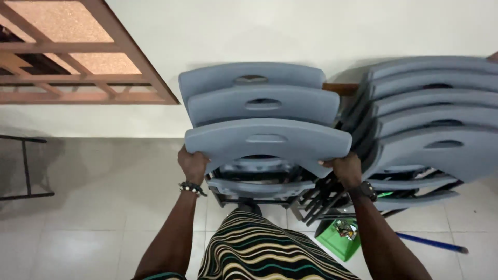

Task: The recorder folds and stacks several plastic folding chairs against a wall in a large room.

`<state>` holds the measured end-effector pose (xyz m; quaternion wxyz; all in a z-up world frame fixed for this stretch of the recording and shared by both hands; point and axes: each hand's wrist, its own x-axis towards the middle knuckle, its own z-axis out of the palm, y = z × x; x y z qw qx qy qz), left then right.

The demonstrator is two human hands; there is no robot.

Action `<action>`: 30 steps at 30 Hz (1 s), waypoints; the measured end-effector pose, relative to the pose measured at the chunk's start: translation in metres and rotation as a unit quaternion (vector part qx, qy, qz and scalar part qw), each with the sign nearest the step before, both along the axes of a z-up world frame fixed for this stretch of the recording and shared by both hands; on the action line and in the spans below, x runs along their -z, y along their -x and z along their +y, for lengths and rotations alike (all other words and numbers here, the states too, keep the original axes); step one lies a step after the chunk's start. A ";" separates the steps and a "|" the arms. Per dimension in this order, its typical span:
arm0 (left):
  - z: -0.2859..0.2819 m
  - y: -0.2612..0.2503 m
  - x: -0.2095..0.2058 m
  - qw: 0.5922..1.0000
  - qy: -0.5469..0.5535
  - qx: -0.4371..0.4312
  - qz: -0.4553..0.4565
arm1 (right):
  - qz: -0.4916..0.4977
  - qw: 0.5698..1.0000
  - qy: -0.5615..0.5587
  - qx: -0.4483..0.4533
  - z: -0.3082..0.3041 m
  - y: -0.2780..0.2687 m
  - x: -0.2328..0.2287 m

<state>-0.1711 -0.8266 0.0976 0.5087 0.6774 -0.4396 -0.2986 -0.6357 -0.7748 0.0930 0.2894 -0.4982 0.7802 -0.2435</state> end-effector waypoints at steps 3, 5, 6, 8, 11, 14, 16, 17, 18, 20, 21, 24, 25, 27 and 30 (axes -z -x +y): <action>-0.033 0.004 -0.021 0.992 -0.088 -0.028 0.086 | 0.056 0.998 -0.004 -0.015 -0.046 0.009 0.005; -0.061 0.004 -0.039 0.985 0.023 -0.024 -0.168 | 0.012 0.997 0.074 0.027 -0.072 0.008 -0.001; -0.074 0.002 -0.046 0.985 0.021 -0.022 -0.168 | 0.013 0.997 0.072 0.029 -0.088 0.009 -0.003; -0.101 0.000 -0.063 0.993 -0.049 0.038 0.096 | -0.371 0.914 0.104 0.126 -0.119 0.012 -0.009; -0.131 -0.019 -0.029 0.991 0.018 0.103 0.082 | -0.578 0.784 0.217 0.064 -0.151 0.211 0.289; -0.138 -0.043 -0.002 0.974 -0.061 0.134 0.171 | -0.571 0.798 0.050 0.185 -0.143 0.005 0.011; -0.138 -0.049 0.025 0.946 -0.089 0.130 0.281 | -0.543 0.811 0.051 0.213 -0.148 0.012 0.047; -0.139 -0.052 0.038 0.906 -0.117 0.124 0.387 | -0.515 0.821 0.051 0.242 -0.151 0.016 0.066; -0.142 -0.052 0.051 0.906 -0.117 0.126 0.386 | -0.515 0.820 0.052 0.243 -0.153 0.016 0.076; -0.145 -0.048 0.077 0.928 -0.053 0.040 0.367 | -0.454 0.836 0.052 0.304 -0.154 0.020 0.096; -0.146 -0.044 0.066 0.927 -0.055 0.041 0.368 | -0.453 0.836 0.052 0.306 -0.157 0.018 0.094; -0.140 -0.044 0.034 0.906 -0.044 -0.062 0.417 | -0.541 0.770 0.096 0.323 -0.165 0.009 0.092; -0.137 -0.043 0.024 0.896 -0.056 -0.082 0.433 | -0.545 0.769 0.095 0.320 -0.166 0.010 0.088; -0.150 -0.047 0.019 0.888 -0.062 -0.094 0.446 | -0.552 0.765 0.101 0.316 -0.185 0.005 0.079; -0.157 -0.061 0.049 0.876 -0.076 -0.131 0.458 | -0.553 0.760 0.099 0.327 -0.180 -0.007 0.075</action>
